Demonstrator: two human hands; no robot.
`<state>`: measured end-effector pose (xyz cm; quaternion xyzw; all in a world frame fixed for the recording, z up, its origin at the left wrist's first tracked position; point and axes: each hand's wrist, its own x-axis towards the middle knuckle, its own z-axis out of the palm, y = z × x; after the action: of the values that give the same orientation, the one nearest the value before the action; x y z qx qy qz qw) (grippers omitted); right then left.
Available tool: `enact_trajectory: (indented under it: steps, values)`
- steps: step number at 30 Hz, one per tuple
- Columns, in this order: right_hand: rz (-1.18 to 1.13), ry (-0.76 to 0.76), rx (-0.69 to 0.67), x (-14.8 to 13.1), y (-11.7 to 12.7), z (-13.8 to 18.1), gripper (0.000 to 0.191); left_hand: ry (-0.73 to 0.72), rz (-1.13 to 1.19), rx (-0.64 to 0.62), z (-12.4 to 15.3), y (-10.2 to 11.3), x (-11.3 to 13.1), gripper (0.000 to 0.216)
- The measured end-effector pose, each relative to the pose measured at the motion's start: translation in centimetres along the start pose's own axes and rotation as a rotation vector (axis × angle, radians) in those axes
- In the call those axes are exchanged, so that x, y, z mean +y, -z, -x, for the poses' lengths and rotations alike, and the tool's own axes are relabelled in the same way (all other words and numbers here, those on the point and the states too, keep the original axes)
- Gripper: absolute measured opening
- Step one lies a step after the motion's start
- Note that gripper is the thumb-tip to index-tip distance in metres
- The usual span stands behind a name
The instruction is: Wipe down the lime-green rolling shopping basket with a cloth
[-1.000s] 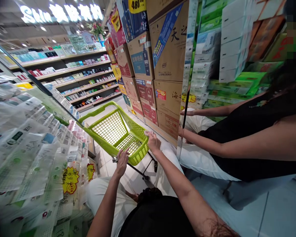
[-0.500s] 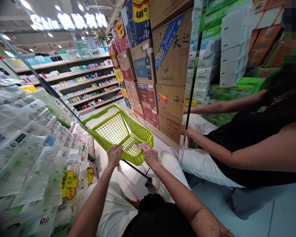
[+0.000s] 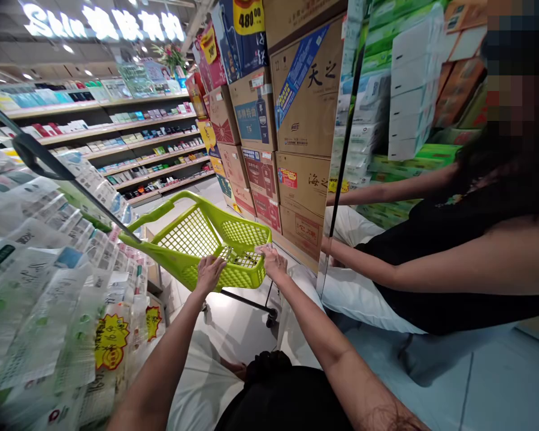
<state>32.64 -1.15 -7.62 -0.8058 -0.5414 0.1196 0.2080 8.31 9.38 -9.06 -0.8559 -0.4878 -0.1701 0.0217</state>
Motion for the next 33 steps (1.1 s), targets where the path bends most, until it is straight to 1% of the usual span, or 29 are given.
enact_trajectory:
  steps: [2, 5, 8, 10, 13, 16, 20, 22, 25, 29, 30, 31, 33]
  values:
    - [-0.012, 0.013, -0.019, -1.2, -0.1, 0.8, 0.047, 0.02, 0.014, -0.006, 0.3, -0.2, 0.7, 0.031]
    - [-0.001, 0.077, -0.052, -2.9, -1.0, 3.0, 0.047, 0.042, 0.014, -0.012, 0.7, -0.2, 1.5, 0.032]
    - [0.022, 0.072, -0.044, -3.1, -1.4, 4.5, 0.053, 0.069, 0.01, -0.017, 1.1, 0.0, 2.0, 0.033]
    - [0.032, 0.041, -0.049, -2.7, -1.2, 4.6, 0.054, 0.075, 0.009, -0.026, 1.2, 0.1, 2.3, 0.034]
    - [0.033, 0.001, -0.056, -2.4, -0.4, 3.9, 0.054, 0.081, 0.007, -0.015, 0.9, -0.2, 2.9, 0.033]
    - [0.024, -0.005, -0.054, -3.3, -0.3, 3.3, 0.058, 0.11, 0.003, 0.015, 0.5, -0.8, 3.8, 0.033]
    - [0.006, 0.019, -0.034, -4.0, -0.9, 2.9, 0.061, 0.114, -0.003, 0.022, 0.3, -1.2, 4.6, 0.034]
    - [0.014, 0.013, -0.028, -3.6, -1.0, 2.6, 0.057, 0.049, 0.006, 0.005, 0.5, -0.6, 4.2, 0.035]
    - [0.035, 0.019, -0.003, -2.5, -0.6, 1.7, 0.051, -0.064, -0.006, -0.021, 1.1, 1.5, 1.7, 0.036]
    - [0.023, 0.028, -0.014, -1.3, 0.7, 0.5, 0.048, 0.038, -0.177, 0.033, 1.8, 5.0, -2.8, 0.041]
    - [0.013, 0.023, -0.01, -1.2, 1.1, 0.3, 0.048, 0.04, -0.207, 0.022, 1.9, 5.6, -3.5, 0.041]
    - [0.004, 0.009, -0.002, -1.2, 1.4, 0.1, 0.047, 0.037, -0.221, 0.001, 2.0, 5.9, -4.0, 0.039]
    - [-0.011, -0.034, 0.003, -1.8, 1.7, 0.0, 0.047, 0.042, -0.217, -0.032, 2.0, 6.1, -4.2, 0.035]
